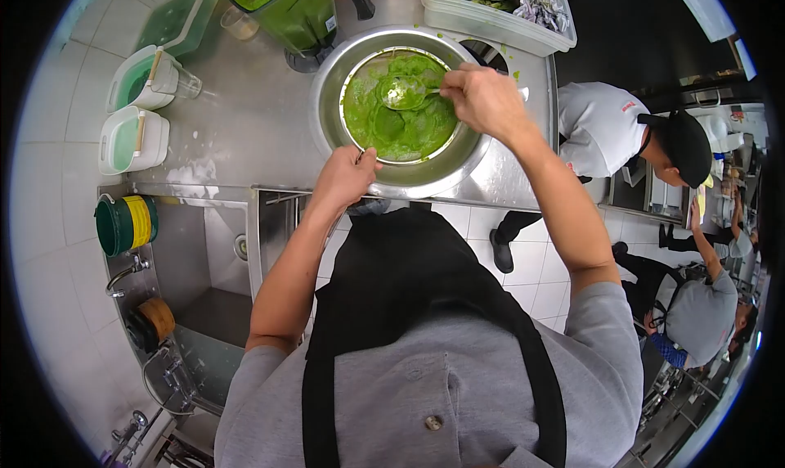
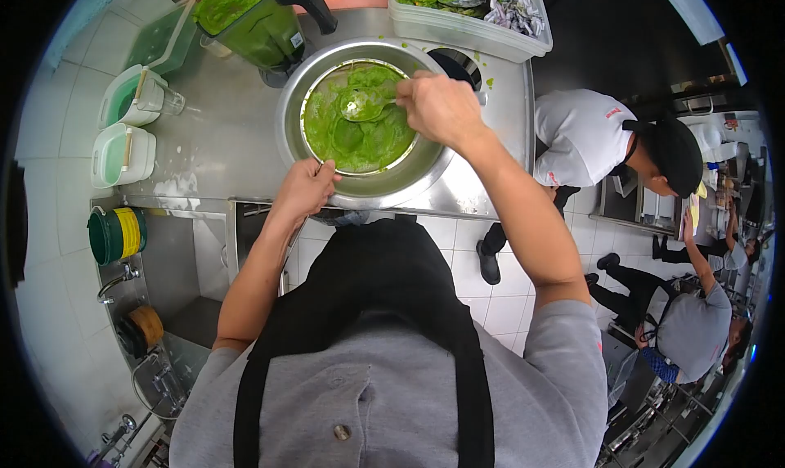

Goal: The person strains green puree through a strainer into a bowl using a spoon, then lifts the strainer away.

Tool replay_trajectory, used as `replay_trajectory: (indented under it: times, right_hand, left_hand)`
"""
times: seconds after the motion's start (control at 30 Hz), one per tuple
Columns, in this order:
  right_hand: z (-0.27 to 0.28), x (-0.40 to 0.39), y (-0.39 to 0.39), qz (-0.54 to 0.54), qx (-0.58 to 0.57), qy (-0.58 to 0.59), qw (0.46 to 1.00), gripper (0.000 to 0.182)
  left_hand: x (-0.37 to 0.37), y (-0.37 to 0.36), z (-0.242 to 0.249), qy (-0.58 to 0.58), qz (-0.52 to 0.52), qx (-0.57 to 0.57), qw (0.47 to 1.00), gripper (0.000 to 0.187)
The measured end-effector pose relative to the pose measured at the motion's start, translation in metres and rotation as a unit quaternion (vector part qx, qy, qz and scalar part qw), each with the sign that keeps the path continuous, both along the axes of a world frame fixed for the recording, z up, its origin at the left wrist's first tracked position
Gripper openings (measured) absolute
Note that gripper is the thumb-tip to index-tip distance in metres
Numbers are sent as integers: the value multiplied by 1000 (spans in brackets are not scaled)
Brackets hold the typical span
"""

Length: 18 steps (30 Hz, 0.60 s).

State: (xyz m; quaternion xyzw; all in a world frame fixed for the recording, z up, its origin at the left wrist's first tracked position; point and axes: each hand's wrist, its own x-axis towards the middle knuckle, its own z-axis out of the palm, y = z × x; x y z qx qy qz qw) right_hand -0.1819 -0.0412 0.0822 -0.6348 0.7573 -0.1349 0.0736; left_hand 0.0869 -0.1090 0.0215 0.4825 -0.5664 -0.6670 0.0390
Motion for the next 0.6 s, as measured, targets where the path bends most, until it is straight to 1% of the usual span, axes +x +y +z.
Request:
replay_trajectory:
  times: [0.03, 0.07, 0.13, 0.17, 0.23, 0.27, 0.33, 0.43, 0.5, 0.57, 0.6]
  right_hand:
    - [-3, -1, 1, 0, -2, 0, 1000, 15]
    - [-5, -4, 3, -13, 20, -5, 1000, 15]
    - [-5, -12, 3, -17, 46, 5, 999, 17]
    - [7, -8, 1, -17, 46, 6, 999, 17]
    - [35, 4, 3, -22, 31, 76, 996, 16]
    - [37, 11, 7, -21, 30, 78, 996, 16]
    - [41, 23, 11, 19, 1, 50, 999, 16]
    - [14, 30, 11, 50, 2, 32, 998, 16]
    - [8, 18, 10, 49, -15, 14, 999, 17]
    - [16, 7, 7, 38, -9, 98, 994, 16]
    - [23, 3, 6, 44, -19, 125, 991, 8]
  left_hand:
    - [-1, 1, 3, 10, 5, -5, 1000, 33]
    - [0, 0, -1, 10, 6, -7, 1000, 33]
    - [2, -5, -12, -31, -34, -87, 995, 33]
    - [2, -6, -7, -30, -34, -87, 995, 33]
    - [3, -5, 6, 1, -7, 14, 1000, 34]
    - [4, -5, 5, 3, -5, 13, 1000, 34]
    - [3, -5, 0, -6, -19, -3, 1000, 34]
    - [4, -2, 7, 3, -11, 9, 1000, 34]
    - [6, -2, 6, 3, -17, 8, 1000, 34]
    - [6, -1, 7, 5, -23, 10, 1000, 34]
    - [6, 0, 9, 9, -19, 20, 1000, 34]
